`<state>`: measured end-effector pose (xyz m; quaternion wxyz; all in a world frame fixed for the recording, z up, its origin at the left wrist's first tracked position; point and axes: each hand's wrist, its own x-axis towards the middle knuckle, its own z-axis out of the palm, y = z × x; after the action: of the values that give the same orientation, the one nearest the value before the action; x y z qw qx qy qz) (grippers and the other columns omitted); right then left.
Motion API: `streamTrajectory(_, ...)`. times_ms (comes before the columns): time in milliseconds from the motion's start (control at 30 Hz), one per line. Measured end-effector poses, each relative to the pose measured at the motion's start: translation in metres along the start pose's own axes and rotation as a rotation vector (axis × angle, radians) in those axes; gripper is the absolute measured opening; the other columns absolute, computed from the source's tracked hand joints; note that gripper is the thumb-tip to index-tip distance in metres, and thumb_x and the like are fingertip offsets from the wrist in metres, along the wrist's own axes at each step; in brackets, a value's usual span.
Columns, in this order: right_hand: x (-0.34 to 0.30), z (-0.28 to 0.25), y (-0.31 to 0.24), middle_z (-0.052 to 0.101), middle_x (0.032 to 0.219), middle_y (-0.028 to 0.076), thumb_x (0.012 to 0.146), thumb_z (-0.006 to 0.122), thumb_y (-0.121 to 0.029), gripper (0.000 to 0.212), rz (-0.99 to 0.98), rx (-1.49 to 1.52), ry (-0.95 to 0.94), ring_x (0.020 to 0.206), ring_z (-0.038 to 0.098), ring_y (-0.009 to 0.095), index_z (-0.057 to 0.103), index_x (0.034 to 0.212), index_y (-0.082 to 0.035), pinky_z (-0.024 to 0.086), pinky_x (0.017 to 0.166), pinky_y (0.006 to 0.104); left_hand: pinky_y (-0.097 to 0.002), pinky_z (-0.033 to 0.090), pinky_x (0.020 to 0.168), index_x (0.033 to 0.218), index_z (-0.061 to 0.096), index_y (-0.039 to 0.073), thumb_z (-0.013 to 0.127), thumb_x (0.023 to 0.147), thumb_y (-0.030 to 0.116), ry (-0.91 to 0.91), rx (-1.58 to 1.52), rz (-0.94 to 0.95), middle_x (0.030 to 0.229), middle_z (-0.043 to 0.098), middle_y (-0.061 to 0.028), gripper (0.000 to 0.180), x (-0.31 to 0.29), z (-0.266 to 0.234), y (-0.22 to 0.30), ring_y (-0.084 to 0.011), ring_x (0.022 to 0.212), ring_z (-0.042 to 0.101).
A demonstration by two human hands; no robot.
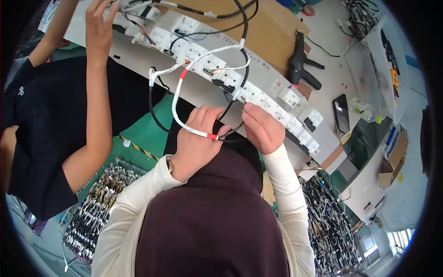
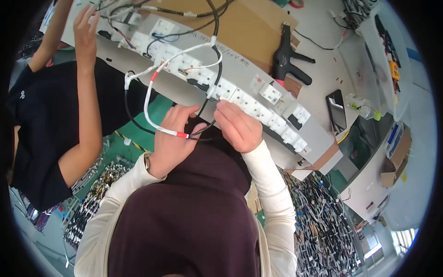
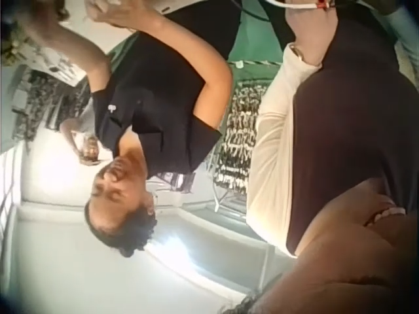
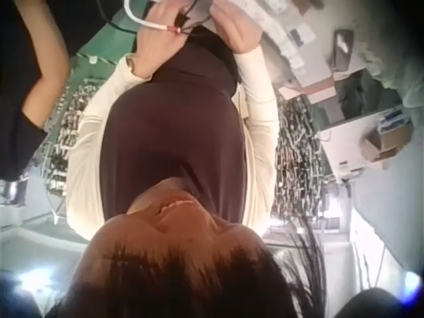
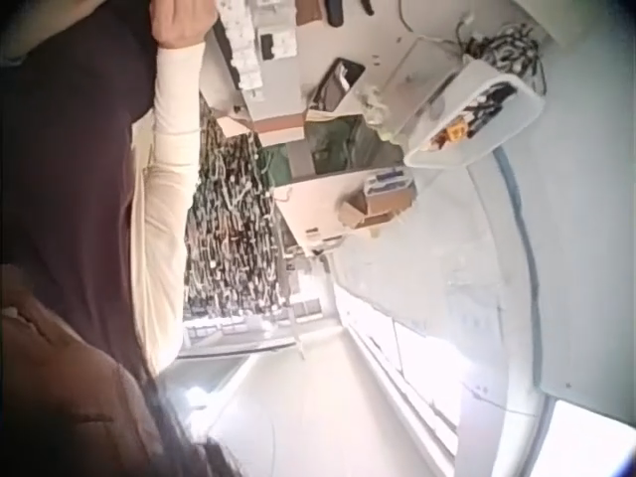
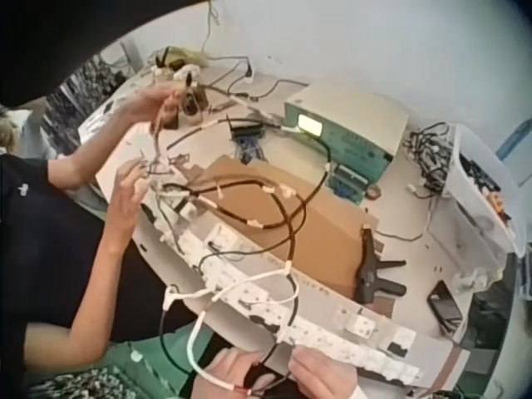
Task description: The person assembles wiring harnesses by hand, picking individual wires from a wire rack and routing them into an assembly fixture.
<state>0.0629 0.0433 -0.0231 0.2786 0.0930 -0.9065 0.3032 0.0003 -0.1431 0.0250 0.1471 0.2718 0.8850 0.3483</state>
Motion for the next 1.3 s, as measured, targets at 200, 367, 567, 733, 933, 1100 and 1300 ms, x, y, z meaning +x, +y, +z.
streamTrajectory(200,0.014,0.003,-0.006,0.072,0.1,0.012,0.071,0.072,0.009,0.026,0.012,0.019,-0.097,0.093,0.072,0.028,0.068,0.094,-0.002,0.06,0.078,0.0335,-0.0373,0.047,0.061,0.094,0.066,0.009,0.073,0.076,0.006,0.052,-0.039,0.235,0.083,0.059,-0.0074,0.019,-0.03,-0.001,-0.006,-0.0264,0.073,0.058)
streamTrajectory(367,0.04,-0.008,-0.01,0.071,0.093,0.008,0.07,0.07,0.011,0.026,0.302,0.117,-0.168,0.084,0.07,0.026,0.068,0.092,-0.004,0.056,0.073,0.0325,-0.0296,0.044,0.057,0.082,0.066,0.008,0.07,0.08,0.003,0.11,-0.072,0.065,0.07,0.053,-0.0049,0.007,-0.072,-0.042,-0.048,-0.0232,0.061,0.054)
streamTrajectory(567,0.055,-0.009,-0.007,0.069,0.086,0.006,0.07,0.069,0.011,0.024,0.347,0.163,-0.269,0.078,0.065,0.025,0.066,0.086,-0.005,0.052,0.072,0.0322,-0.0271,0.045,0.077,0.116,0.046,0.003,0.057,0.089,-0.005,0.655,-0.505,-0.274,0.118,0.054,-0.0112,0.031,-0.039,0.022,-0.136,-0.015,0.089,0.053)
streamTrajectory(733,0.038,-0.013,-0.002,0.071,0.092,0.008,0.077,0.071,0.01,0.018,0.45,0.298,-0.29,0.085,0.069,0.019,0.065,0.089,-0.002,0.056,0.076,0.029,-0.0364,0.044,0.096,0.141,0.032,-0.001,0.051,0.097,0.026,0.635,-0.761,-0.283,0.135,0.049,-0.0173,0.055,-0.019,0.012,-0.15,-0.0224,0.113,0.054)
streamTrajectory(933,0.059,-0.016,0.005,0.068,0.087,0.007,0.079,0.073,0.009,0.017,0.592,0.327,-0.364,0.084,0.066,0.019,0.063,0.088,-0.002,0.056,0.074,0.0297,-0.0459,0.021,0.118,0.15,0.026,-0.002,0.033,0.091,0.077,0.259,-0.699,-0.151,0.149,0.04,-0.0228,0.099,-0.03,0.002,-0.144,-0.0327,0.143,0.034)
streamTrajectory(1100,0.081,-0.018,0.017,0.06,0.08,0.007,0.072,0.075,0.007,0.023,0.345,0.116,-0.505,0.085,0.056,0.027,0.058,0.083,-0.004,0.048,0.077,0.0357,-0.0361,0.039,0.1,0.125,0.053,-0.005,0.023,0.09,0.083,0.015,-0.916,-0.161,0.109,0.062,-0.0141,0.099,-0.065,0.007,-0.172,-0.0226,0.108,0.058)
streamTrajectory(1300,0.075,-0.022,0.011,0.053,0.079,0.009,0.064,0.071,0.008,0.027,0.44,0.109,-0.484,0.087,0.05,0.032,0.05,0.076,-0.004,0.044,0.079,0.0393,-0.0267,0.041,0.067,0.086,0.063,0.002,0.065,0.094,0.019,-0.045,-0.638,-0.576,0.073,0.056,0.0014,0.02,-0.14,0.021,-0.166,-0.0085,0.073,0.05)
